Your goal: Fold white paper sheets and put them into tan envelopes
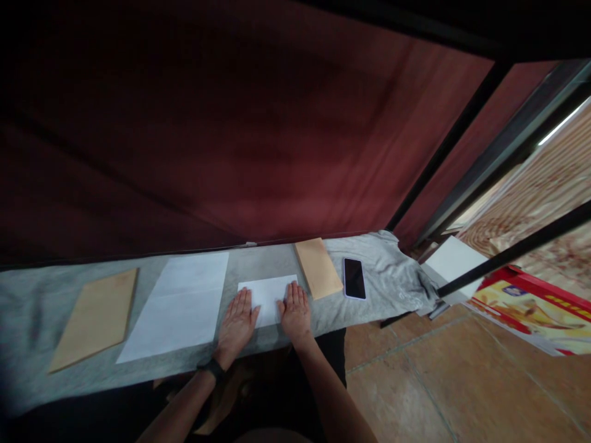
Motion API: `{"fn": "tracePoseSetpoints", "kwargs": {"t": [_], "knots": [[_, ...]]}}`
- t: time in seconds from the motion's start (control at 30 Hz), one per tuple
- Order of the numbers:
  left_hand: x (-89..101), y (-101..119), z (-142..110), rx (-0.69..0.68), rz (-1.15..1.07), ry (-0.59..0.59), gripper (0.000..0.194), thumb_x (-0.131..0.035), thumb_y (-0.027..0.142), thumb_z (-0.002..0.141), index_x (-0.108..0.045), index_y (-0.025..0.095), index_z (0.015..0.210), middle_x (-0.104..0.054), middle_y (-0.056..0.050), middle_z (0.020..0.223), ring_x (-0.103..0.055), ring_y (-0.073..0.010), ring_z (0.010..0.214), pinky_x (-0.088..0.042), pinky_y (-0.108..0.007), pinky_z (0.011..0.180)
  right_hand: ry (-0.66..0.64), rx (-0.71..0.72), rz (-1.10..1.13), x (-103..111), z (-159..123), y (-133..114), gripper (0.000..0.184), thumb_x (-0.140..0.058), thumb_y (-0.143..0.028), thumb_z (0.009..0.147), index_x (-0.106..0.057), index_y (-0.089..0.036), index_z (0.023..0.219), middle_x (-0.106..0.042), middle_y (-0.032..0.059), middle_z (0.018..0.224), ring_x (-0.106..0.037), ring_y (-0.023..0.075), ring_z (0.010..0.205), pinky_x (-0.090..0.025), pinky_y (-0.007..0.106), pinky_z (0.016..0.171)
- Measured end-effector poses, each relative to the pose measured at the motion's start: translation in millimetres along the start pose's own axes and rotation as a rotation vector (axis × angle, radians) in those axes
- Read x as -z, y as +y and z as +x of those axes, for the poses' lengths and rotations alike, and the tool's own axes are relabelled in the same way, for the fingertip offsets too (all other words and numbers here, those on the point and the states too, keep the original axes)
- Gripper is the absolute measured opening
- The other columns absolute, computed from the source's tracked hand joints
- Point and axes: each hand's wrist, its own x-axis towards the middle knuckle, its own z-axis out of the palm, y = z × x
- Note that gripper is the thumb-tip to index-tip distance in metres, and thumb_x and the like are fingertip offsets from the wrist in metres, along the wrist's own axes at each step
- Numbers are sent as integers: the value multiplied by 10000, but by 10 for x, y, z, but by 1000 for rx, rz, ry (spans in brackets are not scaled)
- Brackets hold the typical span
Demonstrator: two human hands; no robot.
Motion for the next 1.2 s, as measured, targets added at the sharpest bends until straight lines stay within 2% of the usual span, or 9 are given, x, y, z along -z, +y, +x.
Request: {"fn": "tracePoseSetpoints", "kwargs": {"t": [0.13,0.37,0.53,0.67,0.8,1.0,1.1,1.2], "knots": [[27,15,-8,-10,18,1,648,-299,413,996,-387,5,1491,-373,-224,1557,-308,-315,1477,-267,-496,1198,8,-11,-42,48,-146,55,567,-347,-359,1043,-370,-28,1502,-433,230,1518,-411,309,1413,-344,492,1144],[20,13,-5,3,-2,-2,634,-332,423,989,-401,50,1497,-402,-202,1548,-314,-312,1475,-281,-511,1189,2,-37,-32,220,-318,85,546,-332,-294,1028,-358,-64,1522,-438,218,1517,-426,329,1404,-345,530,1137],[13,-6,0,-13,6,-18,594,-342,406,993,-427,99,1494,-359,-171,1580,-279,-308,1491,-272,-518,1190,-100,94,63,236,-47,-207,521,-357,-340,1032,-395,-157,1519,-388,122,1569,-380,282,1442,-319,476,1170],[12,-10,2,-29,19,-19,583,-339,405,997,-423,119,1499,-344,-162,1590,-257,-305,1500,-270,-529,1187,-157,126,79,89,207,-332,491,-373,-348,1042,-442,-150,1486,-408,126,1557,-364,259,1452,-311,469,1176],[14,-17,0,-39,18,-24,605,-320,423,1001,-417,94,1499,-321,-185,1594,-259,-326,1496,-260,-540,1188,-134,82,45,20,245,-199,486,-416,-373,1036,-460,-168,1475,-423,143,1544,-394,270,1434,-327,486,1158],[28,-31,7,-34,24,-20,637,-303,445,998,-411,59,1493,-358,-204,1572,-286,-322,1486,-249,-520,1200,-76,-16,-13,77,38,42,571,-413,-400,1030,-378,-106,1518,-399,184,1549,-401,293,1424,-315,483,1157],[30,103,8,-19,52,30,636,-286,402,1003,-405,-6,1476,-372,-250,1550,-283,-335,1485,-235,-532,1203,-82,-27,-36,93,-42,85,606,-406,-420,1027,-360,-74,1522,-408,191,1542,-394,293,1426,-299,468,1167],[0,318,-23,-102,79,29,606,-292,365,1007,-386,9,1489,-373,-224,1559,-276,-309,1491,-240,-519,1206,-65,-25,-51,89,-66,87,596,-402,-412,1027,-373,-70,1514,-416,183,1541,-392,293,1425,-289,465,1169]]}}
